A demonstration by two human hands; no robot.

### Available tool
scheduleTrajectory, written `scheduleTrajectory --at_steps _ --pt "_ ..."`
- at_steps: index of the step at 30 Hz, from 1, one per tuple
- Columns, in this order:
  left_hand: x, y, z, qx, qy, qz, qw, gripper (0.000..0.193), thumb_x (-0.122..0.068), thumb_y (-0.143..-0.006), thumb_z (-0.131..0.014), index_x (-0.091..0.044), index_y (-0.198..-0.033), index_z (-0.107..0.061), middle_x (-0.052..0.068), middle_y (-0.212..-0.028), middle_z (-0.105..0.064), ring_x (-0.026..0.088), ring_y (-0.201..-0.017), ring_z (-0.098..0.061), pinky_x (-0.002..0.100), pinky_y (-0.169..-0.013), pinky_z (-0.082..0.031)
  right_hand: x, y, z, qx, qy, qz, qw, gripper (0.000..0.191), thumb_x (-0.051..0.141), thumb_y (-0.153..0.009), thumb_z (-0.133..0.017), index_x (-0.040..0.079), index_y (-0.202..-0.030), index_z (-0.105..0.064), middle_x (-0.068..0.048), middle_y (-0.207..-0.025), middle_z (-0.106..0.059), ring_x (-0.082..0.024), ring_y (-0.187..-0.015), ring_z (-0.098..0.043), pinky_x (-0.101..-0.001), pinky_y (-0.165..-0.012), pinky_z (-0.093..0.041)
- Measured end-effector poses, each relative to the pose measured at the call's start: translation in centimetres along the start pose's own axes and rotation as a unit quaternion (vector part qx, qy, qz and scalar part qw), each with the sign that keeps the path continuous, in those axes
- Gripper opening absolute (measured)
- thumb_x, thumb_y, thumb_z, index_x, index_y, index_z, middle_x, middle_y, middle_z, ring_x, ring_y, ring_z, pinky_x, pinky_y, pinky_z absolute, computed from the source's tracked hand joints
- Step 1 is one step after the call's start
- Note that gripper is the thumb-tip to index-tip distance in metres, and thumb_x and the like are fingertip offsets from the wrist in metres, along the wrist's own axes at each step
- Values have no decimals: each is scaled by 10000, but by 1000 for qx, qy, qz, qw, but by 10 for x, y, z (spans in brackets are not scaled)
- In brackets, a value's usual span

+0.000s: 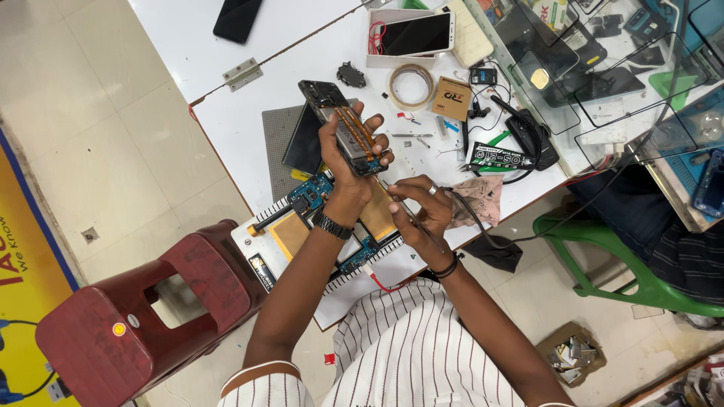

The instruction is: The person holds a disassembled smartphone with its battery exposed and uses a small hand tool to pry and adjust components along the phone's edge and interior. They reposition the phone repeatedly while working on it over a repair bench.

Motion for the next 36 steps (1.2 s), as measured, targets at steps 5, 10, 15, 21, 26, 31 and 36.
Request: scheduleTrajectory --at_steps 5,10,15,21,26,31,36 --pt "-1 2 -1 -14 -10 11 1000 527 -581 -972 -484 -139 -1254 -527 94 -986 -614 165 -606 -544 325 -497 -450 -3 1 -2 -10 -35 -24 999 204 68 -926 -729 -15 -1111 -716 -121 -1048 -703 -164 -894 -692 -278 -817 -566" --pt "1 4 -2 -24 -20 7 1000 546 -578 -975 -481 -125 -1277 -504 98 -990 -596 159 -615 -539 319 -496 -446 -4 1 -2 -11 -35 -28 999 192 72 -938 -733 -14 -1109 -722 -120 -1047 -705 -150 -865 -683 -265 -780 -558" --pt "1 3 0 -21 -20 7 1000 536 -575 -972 -485 -130 -1270 -508 99 -985 -603 160 -611 -544 322 -496 -449 -4 2 0 -9 -11 -23 1000 181 84 -950 -740 -5 -1107 -728 -112 -1043 -712 -155 -871 -683 -272 -791 -546" --pt "-1 2 -1 -12 -15 8 1000 516 -577 -968 -495 -148 -1250 -546 90 -980 -616 166 -588 -546 325 -488 -452 -1 0 0 -7 22 -29 999 176 106 -950 -744 7 -1094 -735 -106 -1043 -725 -164 -916 -704 -277 -832 -545" --pt "-1 3 -1 -13 -8 7 1000 509 -572 -984 -498 -142 -1252 -552 89 -974 -612 166 -587 -544 325 -478 -445 4 -1 -1 1 26 -29 999 165 94 -956 -741 4 -1095 -735 -105 -1057 -722 -173 -940 -709 -282 -854 -552" --pt "-2 3 -3 8 5 10 1000 506 -563 -993 -489 -137 -1259 -553 89 -966 -613 177 -586 -551 332 -477 -448 7 -1 0 8 31 -13 999 179 87 -949 -731 -6 -1102 -729 -110 -1056 -710 -169 -918 -701 -280 -834 -556" --pt "1 6 -4 -21 -21 2 1000 525 -582 -959 -492 -142 -1241 -547 113 -966 -631 185 -575 -560 359 -477 -465 5 1 0 -2 29 -21 999 167 89 -966 -731 -2 -1106 -728 -107 -1051 -714 -177 -926 -707 -285 -835 -553"
Point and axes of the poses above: each hand's wrist, its own y-axis away from the middle knuckle, its own z-axis out of the back of the hand, x = y × z, the point moved 1 cm from there along -y, towards the middle knuckle
